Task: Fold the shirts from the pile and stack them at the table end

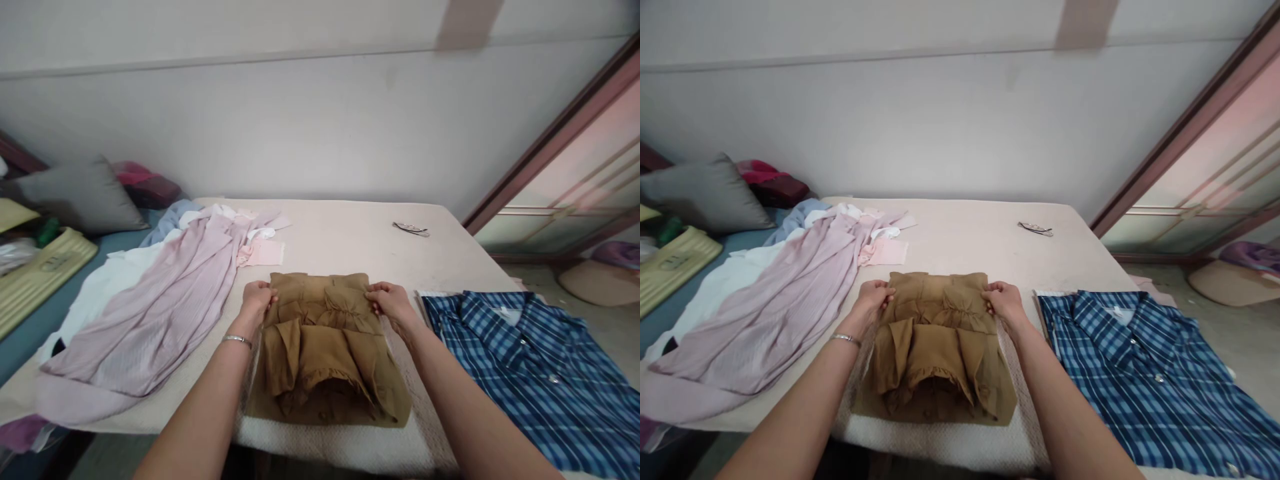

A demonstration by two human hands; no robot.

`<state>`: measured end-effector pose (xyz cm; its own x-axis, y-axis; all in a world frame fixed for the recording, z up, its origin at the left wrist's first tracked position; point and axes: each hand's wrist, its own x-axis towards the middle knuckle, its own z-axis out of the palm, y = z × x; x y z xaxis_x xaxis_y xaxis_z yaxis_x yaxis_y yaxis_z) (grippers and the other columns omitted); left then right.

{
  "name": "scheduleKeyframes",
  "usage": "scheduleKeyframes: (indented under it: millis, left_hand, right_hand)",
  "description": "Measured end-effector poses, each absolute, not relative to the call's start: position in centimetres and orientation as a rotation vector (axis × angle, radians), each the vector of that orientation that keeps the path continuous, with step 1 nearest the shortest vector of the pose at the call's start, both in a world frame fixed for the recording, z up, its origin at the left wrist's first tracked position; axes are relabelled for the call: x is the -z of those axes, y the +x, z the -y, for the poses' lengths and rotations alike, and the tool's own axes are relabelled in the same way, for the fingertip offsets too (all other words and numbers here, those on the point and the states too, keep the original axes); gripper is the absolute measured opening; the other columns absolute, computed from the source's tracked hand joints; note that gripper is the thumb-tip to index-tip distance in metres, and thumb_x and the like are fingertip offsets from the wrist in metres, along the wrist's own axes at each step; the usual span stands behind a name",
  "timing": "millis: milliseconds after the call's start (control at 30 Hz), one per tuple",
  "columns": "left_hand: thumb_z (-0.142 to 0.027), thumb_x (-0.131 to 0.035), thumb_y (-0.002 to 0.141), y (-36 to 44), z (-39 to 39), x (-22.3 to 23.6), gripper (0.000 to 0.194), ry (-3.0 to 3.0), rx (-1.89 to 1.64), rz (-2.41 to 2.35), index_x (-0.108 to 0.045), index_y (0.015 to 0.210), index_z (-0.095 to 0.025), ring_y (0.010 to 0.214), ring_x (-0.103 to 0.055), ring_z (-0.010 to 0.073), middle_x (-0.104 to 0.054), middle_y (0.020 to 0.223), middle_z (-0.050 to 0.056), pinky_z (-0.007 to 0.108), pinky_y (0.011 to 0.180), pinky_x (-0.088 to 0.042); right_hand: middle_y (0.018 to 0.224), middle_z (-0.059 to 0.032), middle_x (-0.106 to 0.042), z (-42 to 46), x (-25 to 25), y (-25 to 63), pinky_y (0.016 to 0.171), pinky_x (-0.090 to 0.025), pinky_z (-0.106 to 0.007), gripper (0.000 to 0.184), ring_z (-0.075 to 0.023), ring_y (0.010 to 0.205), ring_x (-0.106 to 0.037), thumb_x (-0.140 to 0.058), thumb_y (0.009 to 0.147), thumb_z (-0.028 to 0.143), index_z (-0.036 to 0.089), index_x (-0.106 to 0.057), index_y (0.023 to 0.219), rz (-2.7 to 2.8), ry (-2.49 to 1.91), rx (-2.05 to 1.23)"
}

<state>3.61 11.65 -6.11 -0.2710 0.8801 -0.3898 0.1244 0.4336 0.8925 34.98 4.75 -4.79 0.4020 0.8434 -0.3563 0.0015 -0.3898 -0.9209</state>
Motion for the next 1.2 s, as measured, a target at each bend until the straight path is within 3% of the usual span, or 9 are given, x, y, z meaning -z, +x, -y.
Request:
scheduleKeyframes:
  millis: [133, 233, 500, 733, 833, 900, 1000, 1133, 1200]
  left_hand:
    - [-0.002, -0.063, 0.061, 3.6, -11.6, 5.6, 0.021, 0.837, -0.993, -1.63, -0.052, 0.071, -0.017, 0.05, -0.064, 0.0122, -0.05, 0.054, -0.007, 0.016, 0.039, -0.023]
    - [-0.002, -0.063, 0.061, 3.7, -11.6, 5.2, 0.023, 0.789, -1.007, -1.585, -0.05, 0.073, -0.017, 0.05, -0.064, 0.0119, -0.055, 0.059, -0.005, 0.016, 0.04, -0.029]
    - [-0.003, -0.068, 0.061, 3.5, -11.7, 5.3, 0.024, 0.706, -0.969, -1.511, -0.053, 0.075, -0.016, 0.042, -0.054, 0.0077, -0.054, 0.053, -0.006, 0.019, 0.046, -0.044]
    - [-0.002, -0.061, 0.058, 2.2, -10.9, 4.4, 0.032, 0.723, -0.938, -1.341, -0.06, 0.086, -0.017, 0.069, -0.073, 0.0209, -0.071, 0.078, 0.005, 0.037, 0.072, -0.061]
    - [-0.011, -0.062, 0.059, 0.5, -10.8, 4.2, 0.025, 0.732, -0.858, -1.212, -0.064, 0.084, -0.015, 0.078, -0.074, 0.0237, -0.075, 0.085, 0.009, 0.039, 0.078, -0.06]
    - [-0.022, -0.064, 0.064, -0.4, -10.8, 4.1, 0.013, 0.75, -0.822, -1.211, -0.065, 0.075, -0.015, 0.077, -0.072, 0.0223, -0.074, 0.081, 0.01, 0.035, 0.075, -0.058]
    - [-0.04, -0.064, 0.073, -0.9, -10.6, 3.7, 0.028, 0.904, -0.762, -1.242, -0.064, 0.06, -0.016, 0.08, -0.071, 0.0216, -0.075, 0.081, 0.013, 0.03, 0.072, -0.052]
    - [-0.044, -0.07, 0.072, -0.4, -10.0, 3.0, 0.035, 1.162, -0.661, -1.195, -0.067, 0.054, -0.014, 0.084, -0.069, 0.0223, -0.076, 0.084, 0.017, 0.029, 0.068, -0.044]
    - [-0.044, -0.07, 0.072, -0.2, -9.8, 2.9, 0.036, 1.213, -0.626, -1.195, -0.068, 0.052, -0.014, 0.078, -0.067, 0.021, -0.075, 0.079, 0.017, 0.029, 0.066, -0.041]
  right_hand:
    - [0.056, 0.0022, -0.06, -4.6, 4.3, 35.3, 0.041, -0.041, -0.02, 0.032, -0.0112, 0.046, -0.055, -0.078, 0.062, 0.017, 0.019, -0.056, 0.085, 0.706, -1.728, -1.113]
    - [0.06, -0.0021, -0.063, -4.7, 4.4, 35.2, 0.043, -0.047, -0.02, 0.033, -0.0133, 0.052, -0.061, -0.081, 0.064, 0.018, 0.02, -0.054, 0.083, 0.617, -1.739, -1.174]
    - [0.05, 0.0062, -0.049, -4.8, 4.3, 34.9, 0.038, -0.039, -0.016, 0.022, -0.0062, 0.041, -0.045, -0.072, 0.062, 0.011, 0.019, -0.053, 0.07, 0.665, -1.711, -1.203]
    - [0.059, 0.0029, -0.058, -4.2, 3.1, 35.8, 0.053, -0.047, -0.022, 0.018, -0.0123, 0.056, -0.06, -0.064, 0.056, 0.013, 0.019, -0.059, 0.073, 0.87, -1.608, -1.241]
    - [0.06, 0.0036, -0.055, -3.6, 3.1, 36.9, 0.059, -0.043, -0.021, 0.01, -0.0103, 0.06, -0.054, -0.065, 0.059, 0.02, 0.018, -0.058, 0.066, 1.134, -1.543, -1.297]
    - [0.062, 0.0032, -0.055, -3.3, 3.3, 37.6, 0.06, -0.04, -0.022, 0.015, -0.0099, 0.061, -0.049, -0.065, 0.068, 0.031, 0.017, -0.06, 0.066, 1.242, -1.56, -1.365]
    - [0.063, 0.0019, -0.054, -3.2, 4.0, 37.8, 0.06, -0.036, -0.023, 0.032, -0.0102, 0.061, -0.044, -0.059, 0.079, 0.045, 0.016, -0.06, 0.064, 1.321, -1.606, -1.401]
    - [0.056, 0.0051, -0.047, -3.5, 4.8, 37.4, 0.057, -0.03, -0.024, 0.019, -0.0101, 0.058, -0.039, -0.065, 0.066, 0.033, 0.018, -0.055, 0.06, 1.489, -1.646, -1.256]
    - [0.06, 0.0049, -0.051, -3.5, 4.7, 37.2, 0.059, -0.032, -0.024, 0.011, -0.0115, 0.061, -0.043, -0.062, 0.062, 0.027, 0.018, -0.058, 0.067, 1.577, -1.618, -1.253]
